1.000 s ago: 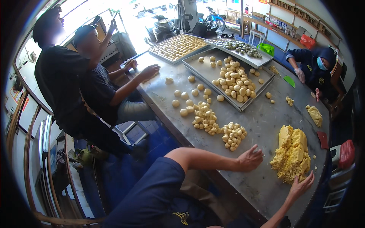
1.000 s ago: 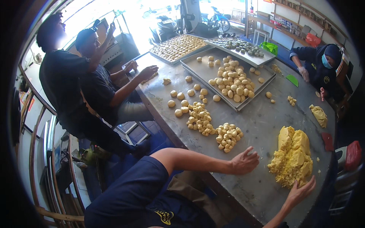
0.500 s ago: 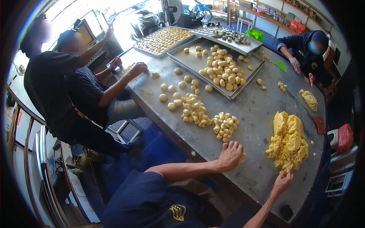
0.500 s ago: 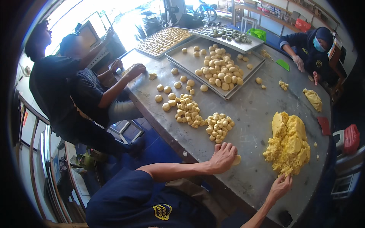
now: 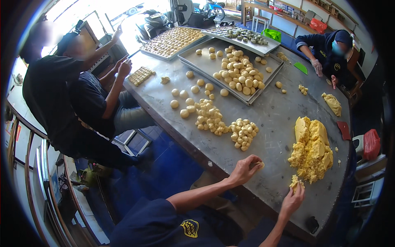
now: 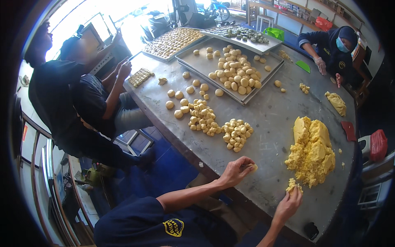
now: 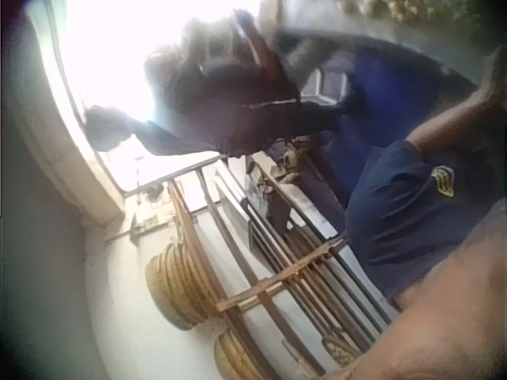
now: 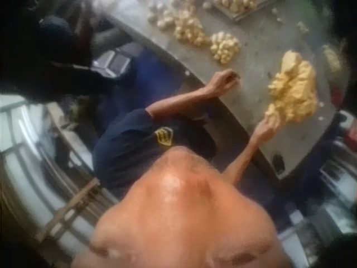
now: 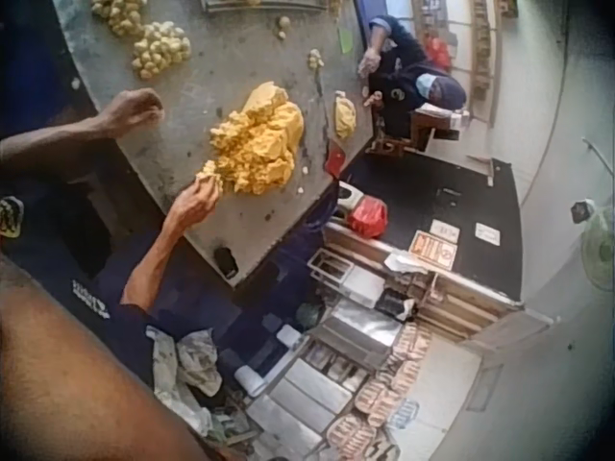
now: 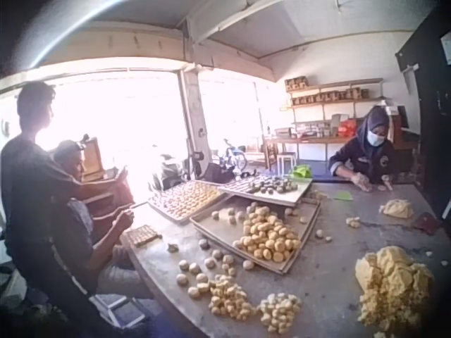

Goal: The person rolls and shapes small balls of yellow dough by hand on a metal table, placing them into a tray.

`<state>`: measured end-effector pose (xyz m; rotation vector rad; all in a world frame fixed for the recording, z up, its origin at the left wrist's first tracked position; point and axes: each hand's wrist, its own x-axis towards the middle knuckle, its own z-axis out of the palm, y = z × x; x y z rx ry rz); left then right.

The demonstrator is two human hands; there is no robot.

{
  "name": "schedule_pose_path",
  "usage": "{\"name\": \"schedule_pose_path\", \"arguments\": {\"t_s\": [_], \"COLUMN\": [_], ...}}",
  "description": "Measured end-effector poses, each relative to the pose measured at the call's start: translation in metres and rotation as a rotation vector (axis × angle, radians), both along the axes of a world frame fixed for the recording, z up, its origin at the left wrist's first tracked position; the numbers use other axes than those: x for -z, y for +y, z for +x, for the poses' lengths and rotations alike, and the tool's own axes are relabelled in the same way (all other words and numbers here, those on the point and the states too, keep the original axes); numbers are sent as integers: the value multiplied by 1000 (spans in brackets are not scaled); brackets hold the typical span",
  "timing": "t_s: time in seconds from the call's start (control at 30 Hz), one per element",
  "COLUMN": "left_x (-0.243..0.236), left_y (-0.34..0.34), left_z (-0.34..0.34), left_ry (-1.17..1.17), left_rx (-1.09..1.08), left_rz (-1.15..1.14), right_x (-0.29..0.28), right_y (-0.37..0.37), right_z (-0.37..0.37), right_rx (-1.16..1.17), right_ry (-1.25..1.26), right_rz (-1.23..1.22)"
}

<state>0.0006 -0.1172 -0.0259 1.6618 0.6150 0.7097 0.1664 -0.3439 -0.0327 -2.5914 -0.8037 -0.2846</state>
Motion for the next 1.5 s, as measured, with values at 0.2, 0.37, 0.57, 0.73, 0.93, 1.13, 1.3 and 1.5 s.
{"name": "schedule_pose_path", "arguments": {"t_s": [0.2, 0.37, 0.57, 0.73, 0.93, 1.13, 1.3, 1.5], "left_x": [0, -2, -4, -3, 6, -6, 26, -3], "left_y": [1, 1, 1, 3, 3, 4, 8, -2], "left_z": [-1, 0, 0, -1, -1, 1, 4, 5], "left_ry": [18, 45, 85, 127, 6, 72, -30, -53], "left_rx": [20, 34, 40, -5, 41, 77, 8, 38], "left_rz": [-69, -43, -24, -76, -140, -37, -144, -231], "right_x": [-14, -3, -25, -54, 4, -8, -6, -50], "right_y": [-3, 18, 16, 15, 1, -7, -1, -17], "right_z": [4, 9, 14, 22, -7, 6, 13, 26], "right_rx": [124, 100, 9, -70, 42, 59, -41, -30], "right_ry": [115, 91, 73, 213, 3, 118, -10, 154], "right_rz": [269, 208, -149, -133, -69, 382, 165, 17]}}
